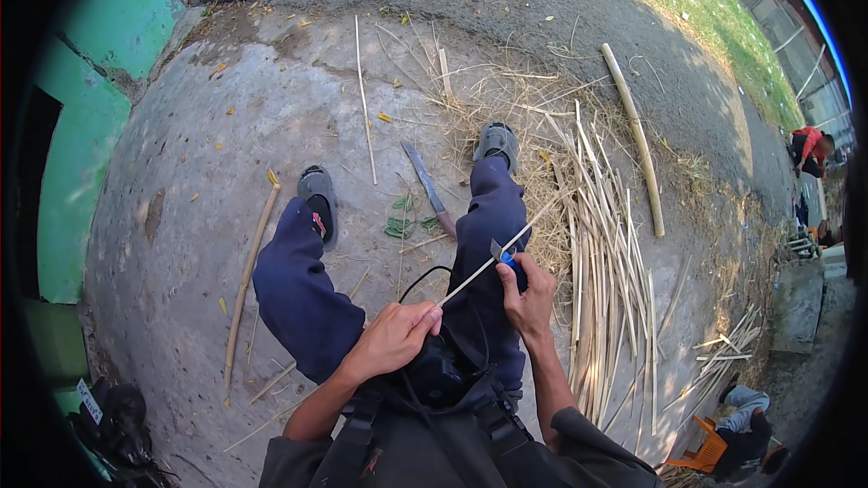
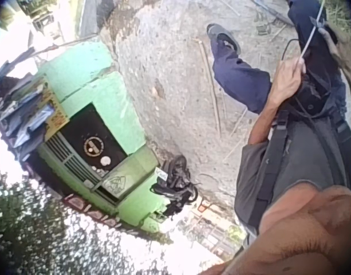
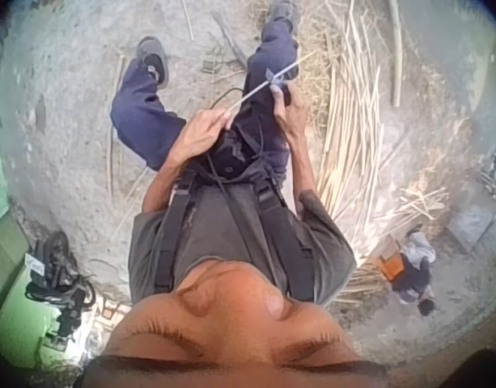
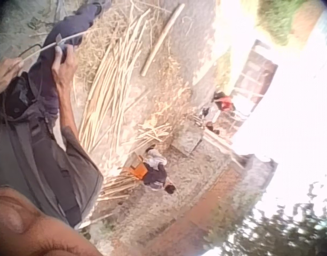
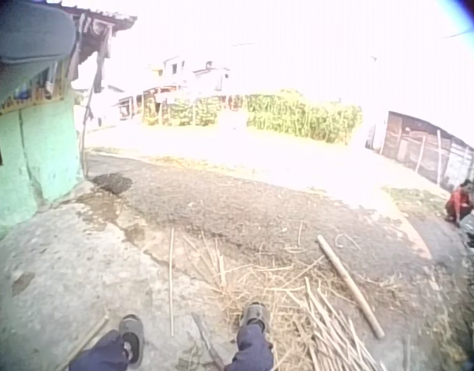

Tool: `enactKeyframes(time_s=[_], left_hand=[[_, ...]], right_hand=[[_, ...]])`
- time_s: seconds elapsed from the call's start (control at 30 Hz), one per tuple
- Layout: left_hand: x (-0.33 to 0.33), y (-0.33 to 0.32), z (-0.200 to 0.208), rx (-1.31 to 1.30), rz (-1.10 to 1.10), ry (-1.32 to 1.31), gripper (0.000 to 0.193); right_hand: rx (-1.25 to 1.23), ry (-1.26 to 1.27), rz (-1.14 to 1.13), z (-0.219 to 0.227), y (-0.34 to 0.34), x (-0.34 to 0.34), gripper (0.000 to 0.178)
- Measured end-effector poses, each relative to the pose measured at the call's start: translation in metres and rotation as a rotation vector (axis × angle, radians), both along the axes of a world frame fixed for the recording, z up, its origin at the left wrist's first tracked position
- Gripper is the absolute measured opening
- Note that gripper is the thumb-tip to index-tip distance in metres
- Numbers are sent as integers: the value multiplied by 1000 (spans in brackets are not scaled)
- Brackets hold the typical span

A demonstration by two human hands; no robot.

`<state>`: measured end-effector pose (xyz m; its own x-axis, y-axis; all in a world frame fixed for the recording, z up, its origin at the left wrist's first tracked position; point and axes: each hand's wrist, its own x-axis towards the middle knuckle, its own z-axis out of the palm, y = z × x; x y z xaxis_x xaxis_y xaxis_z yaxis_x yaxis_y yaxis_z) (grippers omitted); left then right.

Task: The person shaves a thin bamboo strip using a utility knife and periodically bends the strip with both hands.

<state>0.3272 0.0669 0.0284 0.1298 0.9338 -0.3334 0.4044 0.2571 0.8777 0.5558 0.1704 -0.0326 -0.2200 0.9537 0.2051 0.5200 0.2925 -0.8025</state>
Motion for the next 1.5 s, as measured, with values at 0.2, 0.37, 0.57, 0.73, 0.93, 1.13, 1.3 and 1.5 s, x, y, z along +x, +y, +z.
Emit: enactKeyframes(time_s=[0.2, 0.37, 0.57, 0.73, 0.93, 1.13, 1.3, 1.5], left_hand=[[-14, -23, 19, -2, 14, -23, 31], [-37, -53, 25, -19, 120, 5, 32], [-44, -50, 24, -57, 228, -18, 35], [-35, -43, 24, 2, 205, -61, 34], [-23, -34, 40, 129, 164, -66, 25], [-17, -35, 47, 273, 256, -36, 17], [-12, -31, 70, 332, 299, 22, 19], [-1, -26, 63, 534, 271, 93, 17]], right_hand=[[39, -38, -98, 9, 24, 20, 28], [91, -60, -317, 10, 63, 59, 27], [-416, 661, -77, 49, 55, 32, 32], [-342, 624, 92, 71, 43, -22, 35], [-490, 907, 127, 73, 55, -37, 24], [-391, 907, 151, 91, 61, -34, 32], [-312, 966, 164, 104, 58, -30, 34], [-257, 953, 135, 106, 53, -27, 36]])
